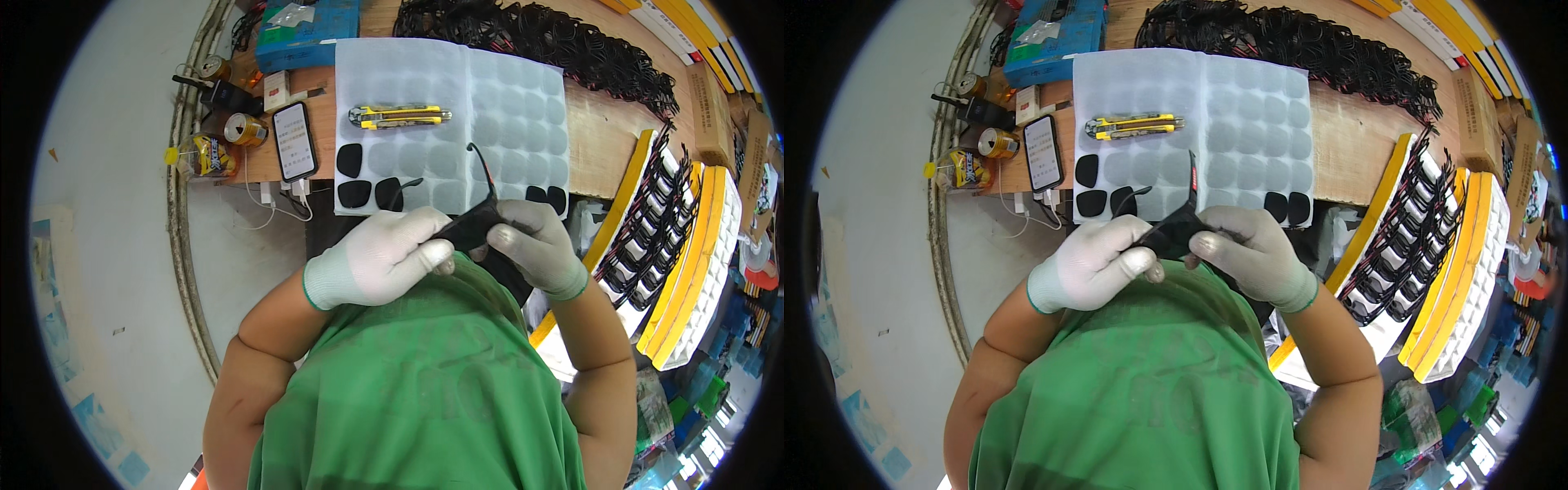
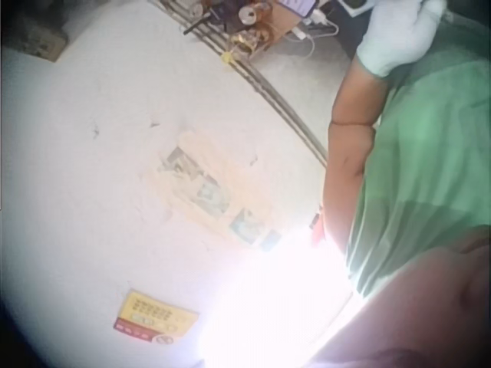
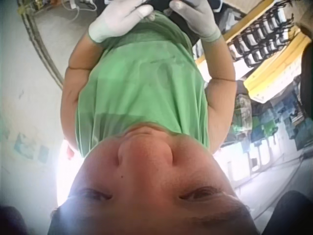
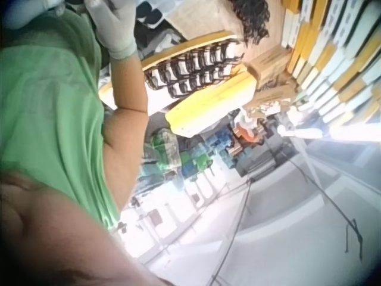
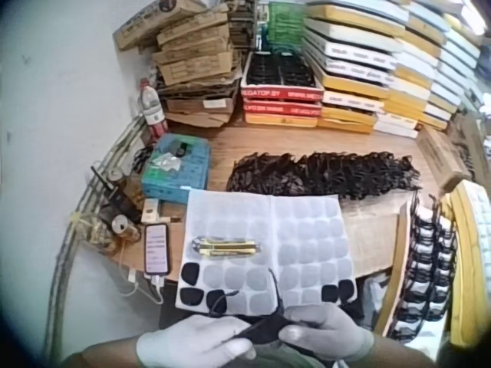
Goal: The person assembles sunglasses by attaching black lenses to frames. They pick up a frame, insert a lens into each side, and place the completed pair into a white tray. The process is repeated for multiple units.
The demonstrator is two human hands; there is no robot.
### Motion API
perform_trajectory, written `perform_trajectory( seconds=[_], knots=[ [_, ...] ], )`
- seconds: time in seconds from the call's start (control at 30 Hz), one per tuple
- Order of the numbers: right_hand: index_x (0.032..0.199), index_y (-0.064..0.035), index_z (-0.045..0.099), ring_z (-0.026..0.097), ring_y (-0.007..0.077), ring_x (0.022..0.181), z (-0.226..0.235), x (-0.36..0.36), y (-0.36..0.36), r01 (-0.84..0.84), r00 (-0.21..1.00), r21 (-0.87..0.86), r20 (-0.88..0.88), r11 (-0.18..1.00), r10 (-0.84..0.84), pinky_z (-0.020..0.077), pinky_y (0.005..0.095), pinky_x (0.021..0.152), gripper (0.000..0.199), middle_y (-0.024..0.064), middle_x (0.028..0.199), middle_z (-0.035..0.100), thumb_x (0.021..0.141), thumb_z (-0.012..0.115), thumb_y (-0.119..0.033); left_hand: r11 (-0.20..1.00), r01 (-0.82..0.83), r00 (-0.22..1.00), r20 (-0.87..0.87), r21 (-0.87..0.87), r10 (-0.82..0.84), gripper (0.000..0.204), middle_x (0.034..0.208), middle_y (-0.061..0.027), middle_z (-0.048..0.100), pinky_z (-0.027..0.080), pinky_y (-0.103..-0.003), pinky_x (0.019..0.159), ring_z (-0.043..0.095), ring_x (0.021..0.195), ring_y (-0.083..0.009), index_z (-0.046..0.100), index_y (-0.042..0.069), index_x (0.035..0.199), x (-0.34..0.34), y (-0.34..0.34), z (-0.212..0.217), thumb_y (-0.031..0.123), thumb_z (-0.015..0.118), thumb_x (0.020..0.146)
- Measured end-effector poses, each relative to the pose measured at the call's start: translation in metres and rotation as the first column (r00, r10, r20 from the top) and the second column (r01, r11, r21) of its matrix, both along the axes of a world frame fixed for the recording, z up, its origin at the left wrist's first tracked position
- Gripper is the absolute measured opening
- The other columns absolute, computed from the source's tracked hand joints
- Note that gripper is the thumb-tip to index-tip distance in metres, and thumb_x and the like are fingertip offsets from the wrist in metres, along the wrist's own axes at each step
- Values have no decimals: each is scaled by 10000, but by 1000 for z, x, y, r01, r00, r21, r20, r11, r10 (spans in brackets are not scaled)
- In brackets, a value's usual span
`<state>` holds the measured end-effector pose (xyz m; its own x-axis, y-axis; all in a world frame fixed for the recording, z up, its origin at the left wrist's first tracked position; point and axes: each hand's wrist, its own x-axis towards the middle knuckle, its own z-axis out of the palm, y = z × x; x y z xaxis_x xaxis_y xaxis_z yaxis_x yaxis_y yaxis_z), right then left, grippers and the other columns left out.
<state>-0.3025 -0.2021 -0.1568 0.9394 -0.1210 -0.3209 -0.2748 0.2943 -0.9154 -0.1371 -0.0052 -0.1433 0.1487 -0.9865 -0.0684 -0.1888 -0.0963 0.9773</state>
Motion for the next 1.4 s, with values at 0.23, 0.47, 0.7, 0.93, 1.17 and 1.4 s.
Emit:
perform_trajectory(
  seconds=[0.23, 0.47, 0.7, 0.93, 1.17, 1.4],
  knots=[
    [1006, 88, 668, 617, 111, 796, -26, 7, 12, 108, 990, 196, 65, 975, -123, 538, 280, 761, 286, 52, 869, 636, 944, 701, -190, 998, 48, 999, -12, 46, -47, 200, 833, -90, 701, 541, -332, 703, 694, 746, -210, 630, -9, 1008, 9, -2, 6, 174, 551, 1024],
    [958, 65, 674, 594, 105, 726, -25, 11, 15, 198, 978, -97, 87, 975, -190, 490, 271, 669, 254, 58, 791, 663, 985, 647, -186, 994, -104, 986, 136, 17, 101, 199, 795, -82, 663, 540, -318, 681, 683, 700, -203, 610, -44, 1056, 3, -6, 3, 137, 526, 1041],
    [903, 51, 680, 588, 113, 696, -13, 15, 19, 250, 968, -121, -2, 961, -252, 473, 273, 650, 255, 50, 751, 651, 985, 628, -184, 991, -130, 984, 121, -32, 133, 232, 799, -83, 649, 532, -298, 673, 674, 698, -180, 592, -47, 1141, -2, -7, -5, 158, 530, 1055],
    [899, 20, 676, 522, 102, 632, 12, 16, 20, 257, 966, -519, 157, 815, -204, 427, 271, 590, 152, 43, 719, 623, 899, 681, -132, 986, -170, 986, 4, -2, 170, 210, 805, -52, 651, 524, -286, 688, 641, 722, -126, 575, -18, 1139, 4, -17, -14, 169, 527, 1058],
    [859, 9, 665, 452, 73, 596, 22, 19, 21, 264, 964, -572, 145, 776, -222, 363, 256, 544, 234, 17, 657, 554, 863, 749, -208, 959, -220, 974, 15, -181, 226, 283, 825, -42, 663, 538, -281, 697, 644, 725, -119, 537, -24, 1264, -4, -19, -10, 154, 506, 1047],
    [780, 8, 613, 410, 52, 620, 20, 17, 32, 261, 965, -334, 115, 906, -236, 343, 260, 531, 377, -20, 628, 499, 916, 746, -318, 890, -216, 888, 297, -402, 350, 310, 814, -118, 658, 549, -319, 622, 676, 666, -191, 531, -100, 1242, -18, -15, 3, 54, 565, 975]
  ],
)
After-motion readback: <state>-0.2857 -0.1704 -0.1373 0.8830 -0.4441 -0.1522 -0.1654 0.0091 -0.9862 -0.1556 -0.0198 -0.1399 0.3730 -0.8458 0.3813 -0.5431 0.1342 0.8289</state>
